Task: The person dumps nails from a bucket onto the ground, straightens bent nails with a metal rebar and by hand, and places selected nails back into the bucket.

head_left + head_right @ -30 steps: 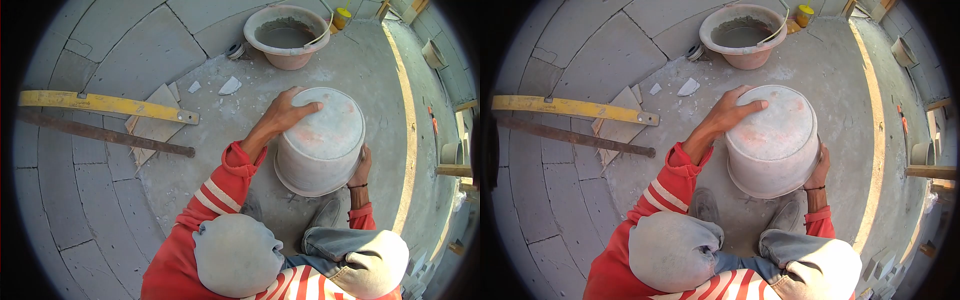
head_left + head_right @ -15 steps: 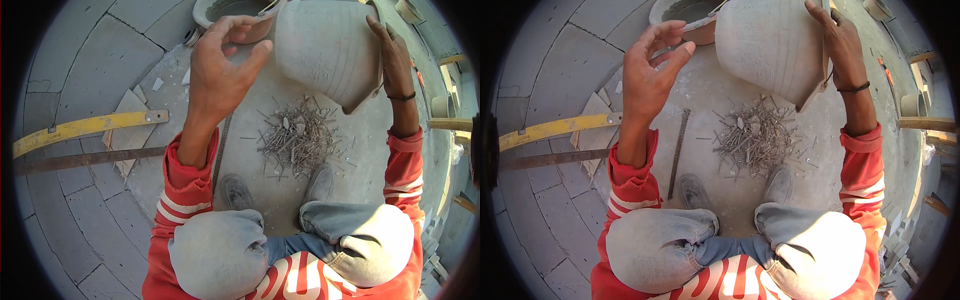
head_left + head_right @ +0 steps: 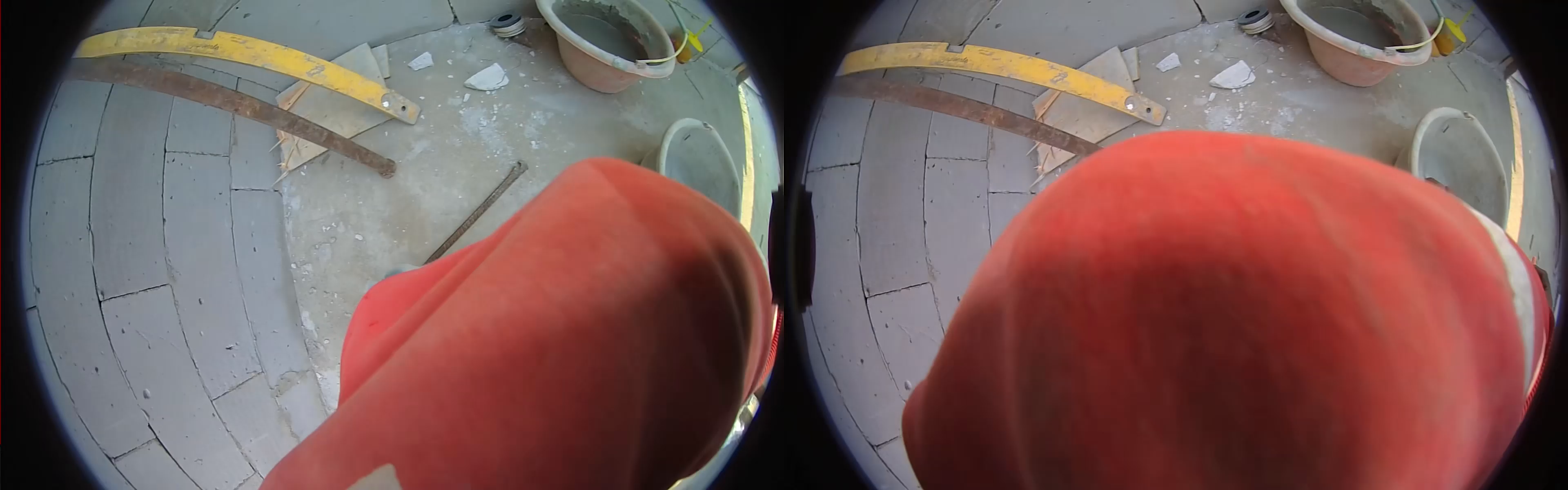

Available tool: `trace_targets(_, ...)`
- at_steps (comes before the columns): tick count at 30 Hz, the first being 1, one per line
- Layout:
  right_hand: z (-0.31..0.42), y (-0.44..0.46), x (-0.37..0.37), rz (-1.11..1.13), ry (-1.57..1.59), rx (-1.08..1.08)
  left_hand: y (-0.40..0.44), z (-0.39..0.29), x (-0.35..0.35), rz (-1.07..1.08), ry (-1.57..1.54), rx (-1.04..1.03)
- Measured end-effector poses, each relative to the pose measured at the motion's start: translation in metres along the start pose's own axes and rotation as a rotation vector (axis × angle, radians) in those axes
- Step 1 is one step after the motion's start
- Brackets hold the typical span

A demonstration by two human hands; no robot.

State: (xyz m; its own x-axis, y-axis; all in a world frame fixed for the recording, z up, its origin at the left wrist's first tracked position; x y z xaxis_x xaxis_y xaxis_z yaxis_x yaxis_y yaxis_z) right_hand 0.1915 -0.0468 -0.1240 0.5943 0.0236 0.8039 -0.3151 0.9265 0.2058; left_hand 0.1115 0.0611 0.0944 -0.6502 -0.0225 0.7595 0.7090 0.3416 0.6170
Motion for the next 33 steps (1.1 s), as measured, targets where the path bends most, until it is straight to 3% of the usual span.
trace_targets(4,0.013,-0.041,-0.045,0.075,-0.034,0.083,-0.002,0.007,-0.001,0.035,0.005,0.015)
trace_targets(9,-0.006,-0.056,-0.029,-0.060,-0.162,0.113,-0.001,0.003,-0.007,0.113,0.022,-0.030)
trace_targets(12,-0.039,-0.052,-0.003,-0.215,-0.194,0.004,-0.013,0.013,-0.014,0.215,0.067,-0.008)
trace_targets(14,-0.053,-0.036,-0.001,-0.084,-0.063,-0.199,-0.024,0.024,-0.016,0.298,0.119,0.026)
trace_targets(16,-0.042,-0.022,0.008,-0.177,-0.047,-0.185,-0.045,0.041,-0.017,0.497,0.191,0.134)
trace_targets(17,-0.049,-0.016,0.001,-0.175,-0.048,-0.183,-0.057,0.050,-0.022,0.738,0.198,0.252)
trace_targets(19,-0.052,-0.023,-0.016,-0.176,-0.060,-0.196,-0.090,0.062,-0.037,1.018,0.136,0.356)
trace_targets(21,-0.045,-0.030,-0.038,0.038,-0.180,-0.239,-0.145,0.078,-0.077,0.930,-0.025,0.394)
trace_targets(22,-0.043,-0.034,-0.044,0.035,-0.189,-0.252,-0.166,0.078,-0.094,0.928,-0.033,0.380)
trace_targets(24,-0.034,-0.047,-0.054,0.057,-0.099,-0.305,-0.196,0.066,-0.117,0.688,-0.096,0.344)
trace_targets(27,-0.006,-0.066,-0.051,0.035,-0.214,-0.241,-0.230,0.045,-0.146,0.599,-0.150,0.339)
trace_targets(32,0.005,-0.082,-0.035,0.058,-0.175,-0.201,-0.271,0.015,-0.161,0.652,-0.102,0.419)
trace_targets(33,0.006,-0.086,-0.031,0.065,-0.146,-0.202,-0.277,0.015,-0.161,0.623,-0.124,0.573)
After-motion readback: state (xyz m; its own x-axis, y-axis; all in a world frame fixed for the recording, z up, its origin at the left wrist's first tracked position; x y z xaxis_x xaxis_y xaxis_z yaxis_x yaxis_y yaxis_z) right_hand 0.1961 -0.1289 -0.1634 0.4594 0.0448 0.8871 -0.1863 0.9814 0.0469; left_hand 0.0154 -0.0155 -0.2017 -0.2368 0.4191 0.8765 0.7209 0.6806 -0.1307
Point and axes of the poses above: each hand's wrist, its own y-axis towards the middle knuckle, its own x-axis out of the back of the hand, z = x × y, the point moved 4 cm from there along y, towards the middle knuckle, and after that the axes turned 8 degrees about -z, right-handed, at the moved point
